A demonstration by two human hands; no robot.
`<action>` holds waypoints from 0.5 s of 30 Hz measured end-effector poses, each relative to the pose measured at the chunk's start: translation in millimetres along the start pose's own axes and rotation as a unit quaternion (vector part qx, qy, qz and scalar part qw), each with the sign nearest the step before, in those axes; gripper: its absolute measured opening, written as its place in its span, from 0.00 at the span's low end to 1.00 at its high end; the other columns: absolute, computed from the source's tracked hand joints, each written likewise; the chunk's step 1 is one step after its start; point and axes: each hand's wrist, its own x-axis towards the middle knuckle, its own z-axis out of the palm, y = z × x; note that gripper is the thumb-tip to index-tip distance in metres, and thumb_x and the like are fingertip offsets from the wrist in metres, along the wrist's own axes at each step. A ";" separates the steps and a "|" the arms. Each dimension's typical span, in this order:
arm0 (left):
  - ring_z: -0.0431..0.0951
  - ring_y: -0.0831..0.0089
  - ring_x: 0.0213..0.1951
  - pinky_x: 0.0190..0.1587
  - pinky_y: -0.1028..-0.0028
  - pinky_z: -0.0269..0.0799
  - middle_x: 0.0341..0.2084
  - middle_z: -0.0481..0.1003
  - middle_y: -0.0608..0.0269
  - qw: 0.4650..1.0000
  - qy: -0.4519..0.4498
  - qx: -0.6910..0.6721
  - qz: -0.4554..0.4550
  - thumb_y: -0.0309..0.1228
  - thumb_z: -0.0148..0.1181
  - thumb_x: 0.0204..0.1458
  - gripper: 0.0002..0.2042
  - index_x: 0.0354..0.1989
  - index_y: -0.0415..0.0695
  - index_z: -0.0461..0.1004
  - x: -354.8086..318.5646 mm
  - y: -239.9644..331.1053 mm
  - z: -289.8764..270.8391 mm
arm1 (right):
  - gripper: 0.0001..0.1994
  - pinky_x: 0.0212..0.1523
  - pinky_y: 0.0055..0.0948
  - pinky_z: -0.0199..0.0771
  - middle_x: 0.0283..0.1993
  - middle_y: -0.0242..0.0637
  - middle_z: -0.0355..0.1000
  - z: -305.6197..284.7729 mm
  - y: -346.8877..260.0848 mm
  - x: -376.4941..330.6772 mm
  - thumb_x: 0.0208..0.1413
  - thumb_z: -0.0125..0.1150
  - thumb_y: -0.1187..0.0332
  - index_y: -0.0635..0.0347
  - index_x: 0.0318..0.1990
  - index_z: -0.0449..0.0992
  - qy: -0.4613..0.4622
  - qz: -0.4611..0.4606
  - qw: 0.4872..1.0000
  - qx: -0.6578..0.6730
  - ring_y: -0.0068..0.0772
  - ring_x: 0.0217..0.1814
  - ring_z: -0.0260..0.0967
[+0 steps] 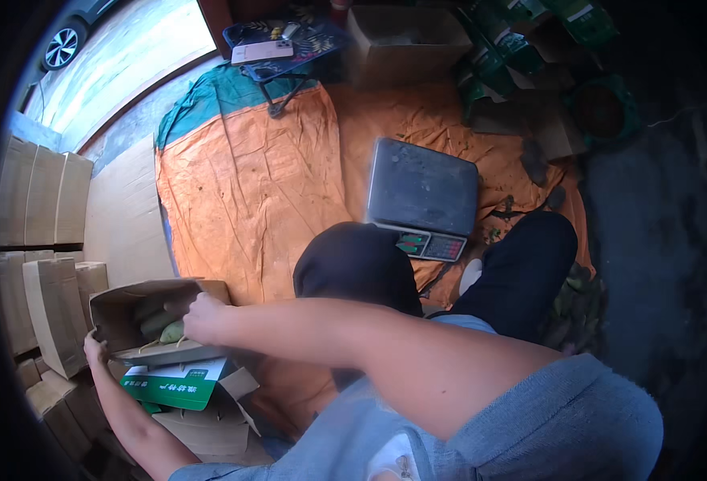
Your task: Pick up radishes from a pile on the floor, place them into cardboard boxes, and weigh the boxes on a digital scale.
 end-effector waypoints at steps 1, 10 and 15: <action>0.77 0.56 0.54 0.56 0.62 0.73 0.54 0.75 0.49 0.999 -0.037 0.012 -0.027 0.29 0.70 0.50 0.23 0.56 0.43 0.75 3.1 -13.9 10.4 | 0.08 0.40 0.39 0.75 0.39 0.34 0.82 -25.2 -3.1 -1.4 0.52 0.62 0.65 0.51 0.37 0.85 0.020 0.012 1.000 0.001 0.37 0.47 0.79; 0.79 0.59 0.51 0.55 0.65 0.73 0.48 0.80 0.50 0.993 -0.105 -0.051 0.002 0.29 0.70 0.51 0.18 0.51 0.40 0.78 -25.1 54.3 56.4 | 0.06 0.40 0.47 0.78 0.34 0.44 0.78 -183.5 104.6 -208.0 0.49 0.57 0.72 0.58 0.35 0.77 0.306 0.147 0.936 -0.090 0.48 0.40 0.79; 0.80 0.67 0.49 0.53 0.69 0.75 0.44 0.81 0.51 0.969 0.056 -0.204 0.129 0.29 0.65 0.56 0.16 0.51 0.35 0.78 -53.1 140.5 -8.9 | 0.11 0.50 0.40 0.77 0.45 0.40 0.80 -187.5 125.7 -470.3 0.60 0.57 0.65 0.54 0.45 0.81 0.466 0.339 0.804 -0.147 0.45 0.48 0.77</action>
